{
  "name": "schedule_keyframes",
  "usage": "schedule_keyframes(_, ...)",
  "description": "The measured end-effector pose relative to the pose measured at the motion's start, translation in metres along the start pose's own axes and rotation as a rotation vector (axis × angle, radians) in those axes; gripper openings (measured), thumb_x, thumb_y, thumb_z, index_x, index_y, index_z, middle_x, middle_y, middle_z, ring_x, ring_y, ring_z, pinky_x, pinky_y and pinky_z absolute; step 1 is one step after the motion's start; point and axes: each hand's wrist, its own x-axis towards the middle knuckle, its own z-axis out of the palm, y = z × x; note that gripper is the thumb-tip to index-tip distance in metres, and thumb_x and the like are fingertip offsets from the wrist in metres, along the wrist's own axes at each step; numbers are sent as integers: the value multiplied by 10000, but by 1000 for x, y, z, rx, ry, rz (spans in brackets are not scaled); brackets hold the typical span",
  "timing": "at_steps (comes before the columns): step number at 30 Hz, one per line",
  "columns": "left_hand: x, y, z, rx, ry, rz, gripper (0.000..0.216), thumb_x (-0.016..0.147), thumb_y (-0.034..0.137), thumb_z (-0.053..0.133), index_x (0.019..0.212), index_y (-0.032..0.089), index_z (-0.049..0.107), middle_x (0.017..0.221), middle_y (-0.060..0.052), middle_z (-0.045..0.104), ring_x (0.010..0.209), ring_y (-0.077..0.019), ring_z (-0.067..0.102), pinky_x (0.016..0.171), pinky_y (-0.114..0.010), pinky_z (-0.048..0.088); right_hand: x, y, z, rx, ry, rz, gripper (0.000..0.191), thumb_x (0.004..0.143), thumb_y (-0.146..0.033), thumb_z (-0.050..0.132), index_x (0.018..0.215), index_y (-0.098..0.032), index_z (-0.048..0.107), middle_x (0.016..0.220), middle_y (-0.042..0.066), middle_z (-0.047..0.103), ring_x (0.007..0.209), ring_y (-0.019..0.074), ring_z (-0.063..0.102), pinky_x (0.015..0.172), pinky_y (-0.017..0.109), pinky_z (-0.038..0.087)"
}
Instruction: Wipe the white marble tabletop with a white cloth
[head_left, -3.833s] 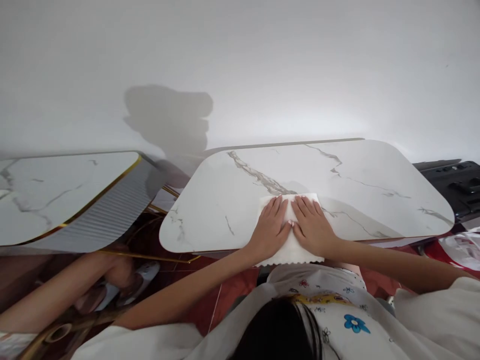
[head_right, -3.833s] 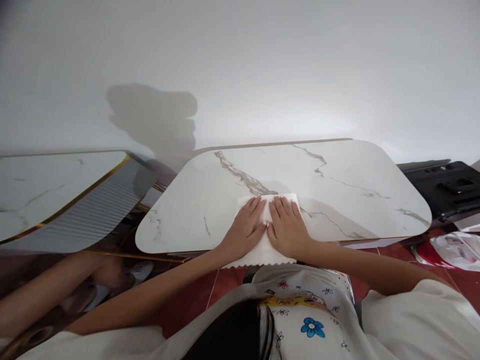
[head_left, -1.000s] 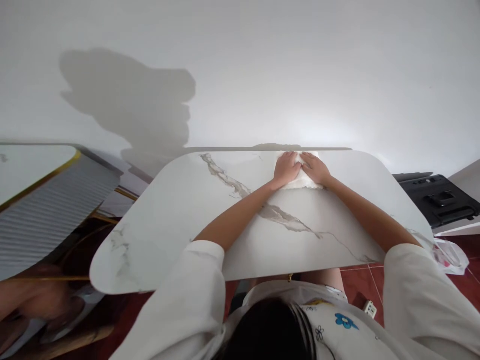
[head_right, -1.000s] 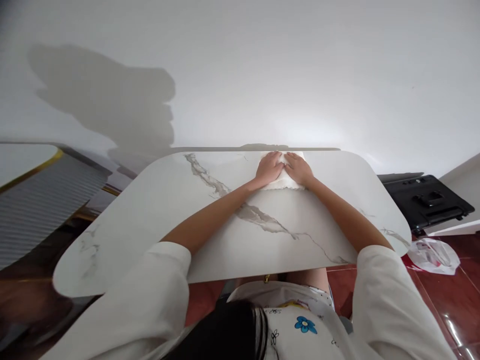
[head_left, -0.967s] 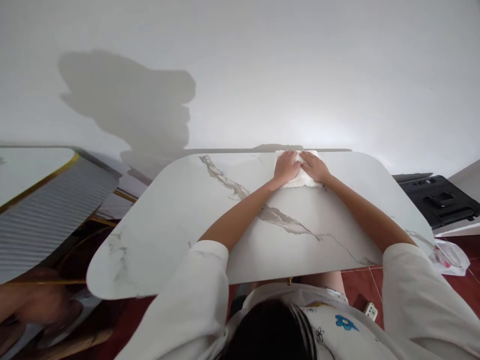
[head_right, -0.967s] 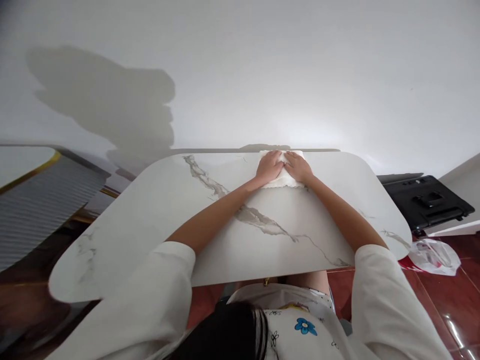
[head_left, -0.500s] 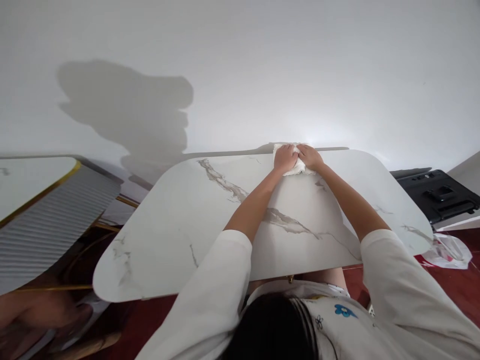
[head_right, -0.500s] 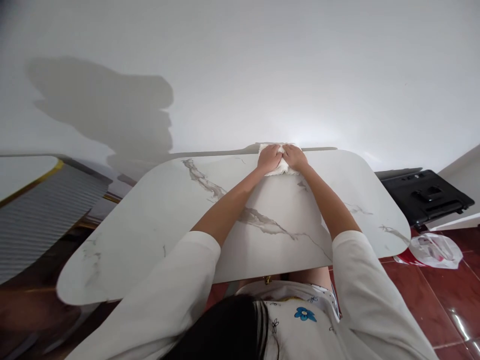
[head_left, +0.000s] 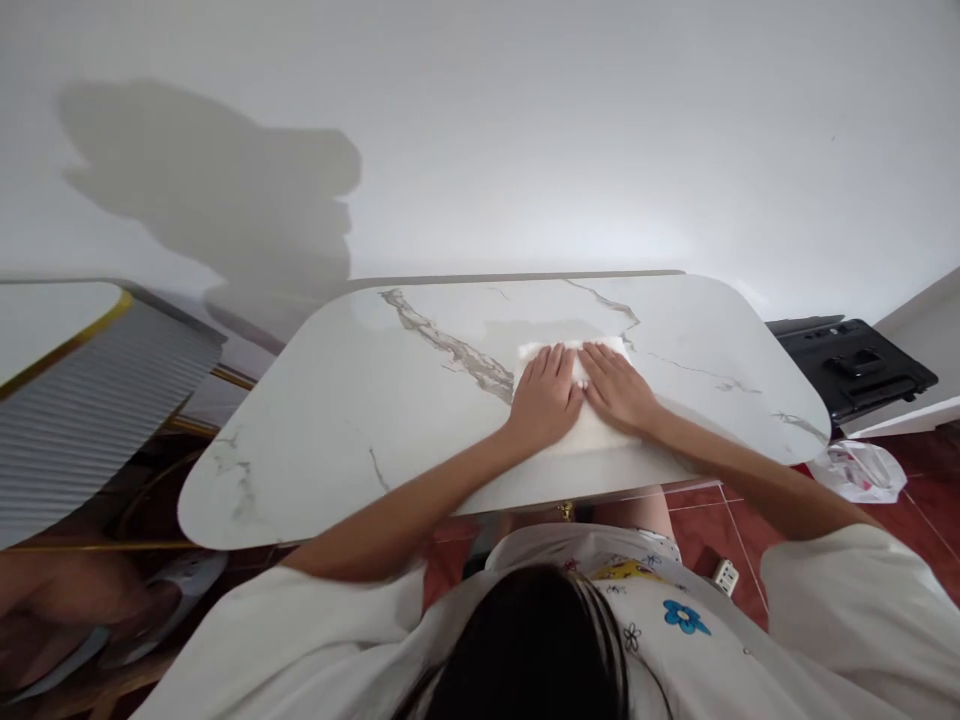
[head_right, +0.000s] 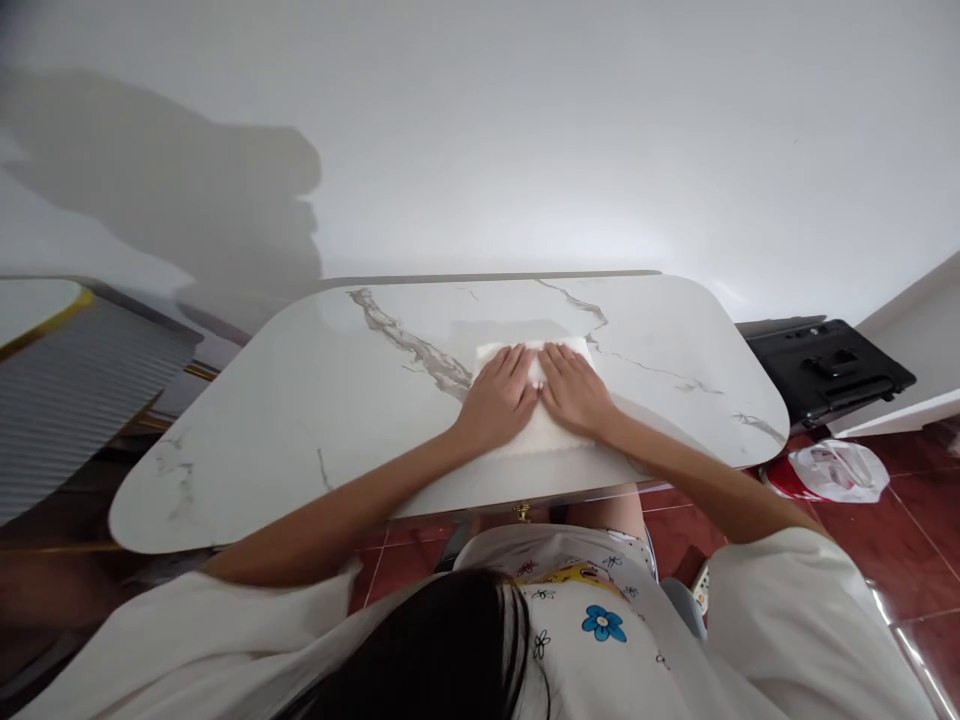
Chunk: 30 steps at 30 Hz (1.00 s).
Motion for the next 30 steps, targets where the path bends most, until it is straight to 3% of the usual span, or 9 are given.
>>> schedule_keyframes(4,-58,18,-9,-108,-24,-9,574,902,338,339,1421,103,408,1508,-131,361,1421,-285,276,1185,-444,246,-54,-32,-4,91,20,17,555,945,-299,308,1474,-135,347,1522,93,323,1425,239,263,1171,455,280)
schedule_keyframes(7,-81,30,-7,-191,-22,-22,588,900,362,351,1447,147,386,1521,-94,339,1437,-256,243,1198,-443,237,-82,-42,-8,138,30,35,555,951,-327,299,1494,-212,297,1523,34,310,1430,197,242,1177,449,280)
schedule_keyframes(12,-80,46,-3,-242,-34,0,602,913,331,339,1499,209,277,1535,-60,306,1451,-248,182,1201,-495,215,-100,-41,-15,133,37,116,556,952,-337,291,1498,-233,287,1512,22,316,1425,197,247,1177,482,270)
schedule_keyframes(15,-70,49,-11,-316,-199,62,625,920,349,321,1519,217,199,1568,-48,215,1461,-239,78,1205,-496,185,-105,-40,-13,66,73,251,557,946,-312,282,1495,-222,305,1507,51,331,1421,233,257,1169,523,253)
schedule_keyframes(19,-47,47,-27,-322,-545,61,711,922,404,277,1526,89,73,1589,-87,-59,1436,-255,-136,1208,-463,64,-96,-29,-10,40,71,238,555,940,-274,285,1468,-113,340,1500,129,362,1418,263,272,1130,524,319)
schedule_keyframes(21,-27,45,-28,-304,-586,47,720,936,405,247,1518,47,18,1583,-110,-117,1428,-274,-173,1201,-461,18,-78,-12,-9,41,33,203,549,930,-255,306,1443,-68,364,1500,156,363,1413,276,287,1128,518,319)
schedule_keyframes(24,18,38,-13,-257,-471,31,681,951,358,271,1507,26,61,1595,-153,-32,1456,-308,-81,1200,-464,46,-39,25,-8,70,-17,214,548,906,-235,351,1429,-76,386,1507,148,360,1411,274,295,1144,488,289)
schedule_keyframes(28,92,18,19,-180,-177,124,468,915,162,313,1364,48,386,1483,-173,373,1409,-259,286,1176,-400,206,21,73,-2,87,52,244,547,908,-253,335,1435,-112,384,1502,126,376,1406,282,301,1135,509,269)
schedule_keyframes(30,126,7,31,-180,-40,144,411,900,121,317,1277,84,475,1413,-146,465,1348,-235,379,1144,-377,274,51,92,1,59,76,252,553,909,-243,322,1434,-80,376,1504,145,367,1406,287,295,1134,504,257)
